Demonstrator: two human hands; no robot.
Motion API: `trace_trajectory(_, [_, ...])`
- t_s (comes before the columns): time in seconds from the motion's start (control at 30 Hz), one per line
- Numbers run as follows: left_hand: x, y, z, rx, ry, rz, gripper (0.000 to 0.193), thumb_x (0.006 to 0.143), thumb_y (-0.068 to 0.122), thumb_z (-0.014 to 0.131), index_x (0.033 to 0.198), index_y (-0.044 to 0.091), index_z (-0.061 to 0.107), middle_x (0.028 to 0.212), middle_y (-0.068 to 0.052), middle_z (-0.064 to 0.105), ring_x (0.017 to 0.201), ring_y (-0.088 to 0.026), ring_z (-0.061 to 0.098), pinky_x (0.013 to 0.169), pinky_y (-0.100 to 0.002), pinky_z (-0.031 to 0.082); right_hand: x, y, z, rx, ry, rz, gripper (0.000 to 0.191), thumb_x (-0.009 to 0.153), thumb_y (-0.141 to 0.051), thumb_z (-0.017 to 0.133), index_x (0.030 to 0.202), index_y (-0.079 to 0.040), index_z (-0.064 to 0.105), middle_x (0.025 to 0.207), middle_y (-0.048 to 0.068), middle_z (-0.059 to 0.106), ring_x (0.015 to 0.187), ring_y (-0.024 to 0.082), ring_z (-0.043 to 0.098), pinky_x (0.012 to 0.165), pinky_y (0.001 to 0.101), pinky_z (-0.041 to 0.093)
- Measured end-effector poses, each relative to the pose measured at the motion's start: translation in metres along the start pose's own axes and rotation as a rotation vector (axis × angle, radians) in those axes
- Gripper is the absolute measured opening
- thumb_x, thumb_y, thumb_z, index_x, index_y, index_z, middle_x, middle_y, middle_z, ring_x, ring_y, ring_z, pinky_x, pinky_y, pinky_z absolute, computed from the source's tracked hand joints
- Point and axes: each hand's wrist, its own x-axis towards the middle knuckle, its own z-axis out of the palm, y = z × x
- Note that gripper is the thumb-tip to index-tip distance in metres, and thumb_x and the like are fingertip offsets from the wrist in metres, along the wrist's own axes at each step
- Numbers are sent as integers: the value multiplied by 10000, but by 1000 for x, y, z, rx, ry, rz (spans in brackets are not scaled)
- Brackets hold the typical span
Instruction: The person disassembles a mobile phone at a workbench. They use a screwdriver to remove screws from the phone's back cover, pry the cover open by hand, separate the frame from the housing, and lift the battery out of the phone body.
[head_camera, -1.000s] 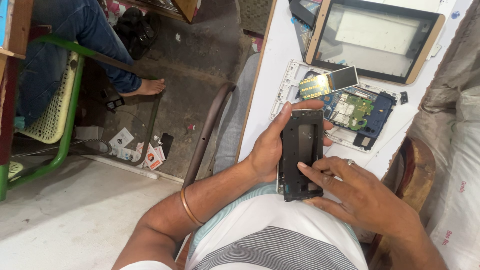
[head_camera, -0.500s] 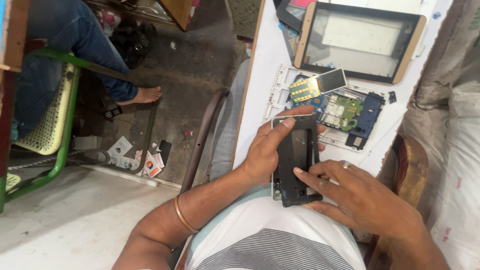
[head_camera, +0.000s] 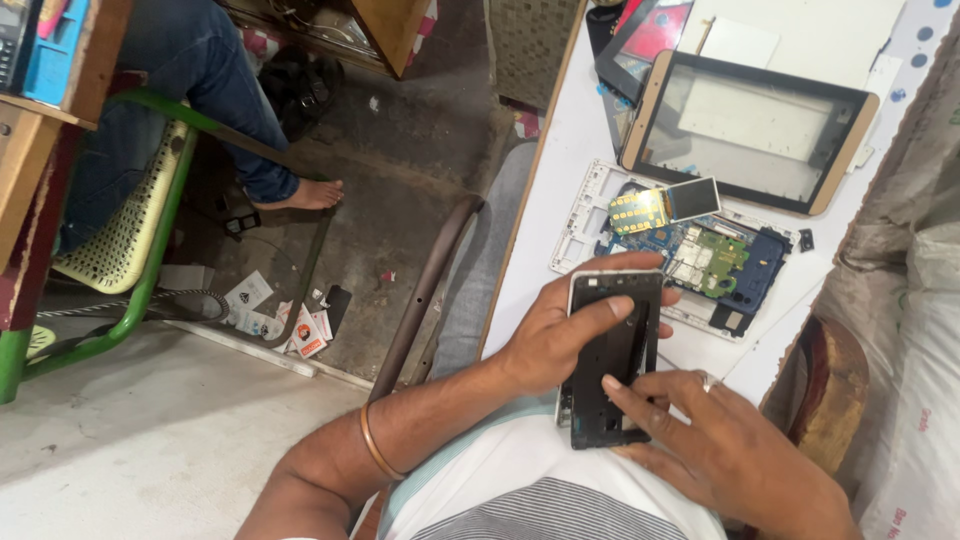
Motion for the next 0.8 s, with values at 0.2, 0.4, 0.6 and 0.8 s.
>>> trace_trajectory(0.2, [-14, 12, 13, 153, -45, 48, 547, 1089, 128, 515, 1606, 9, 383, 1451, -203, 589, 1271, -244, 625, 1087, -393, 535, -9, -6, 8, -141, 88, -121, 579, 755, -281, 807, 1276, -89, 645, 1030, 94, 599, 856, 274, 658, 766, 417, 559])
trace_trajectory(0.4, [-25, 25, 18, 436, -202, 197, 419, 1165, 124, 492, 1563, 10, 427, 1452, -192, 596, 1294, -212, 631, 1134, -354, 544, -19, 0, 13, -190, 57, -164, 555, 715, -166, 648, 1261, -68, 660, 1078, 134, 594, 933, 285, 661, 881, 472, 560])
trace_trajectory(0.6, [-25, 22, 25, 85, -170, 6, 542, 1148, 189, 470, 1643, 16, 338, 1506, -229, 509, 1334, -255, 581, 1196, -419, 507, -21, 9, 15, -222, 51, -200, 578, 723, -170, 626, 1291, -63, 634, 1129, 152, 585, 955, 309, 641, 919, 508, 523])
trace_trajectory(0.8, [-21, 16, 22, -19, -80, 0, 587, 1130, 257, 495, 1635, 9, 329, 1526, -248, 512, 1331, -290, 593, 1136, -432, 529, -15, 6, 16, -189, 47, -111, 599, 738, -128, 681, 1334, -109, 629, 1154, 99, 568, 902, 249, 621, 927, 459, 527])
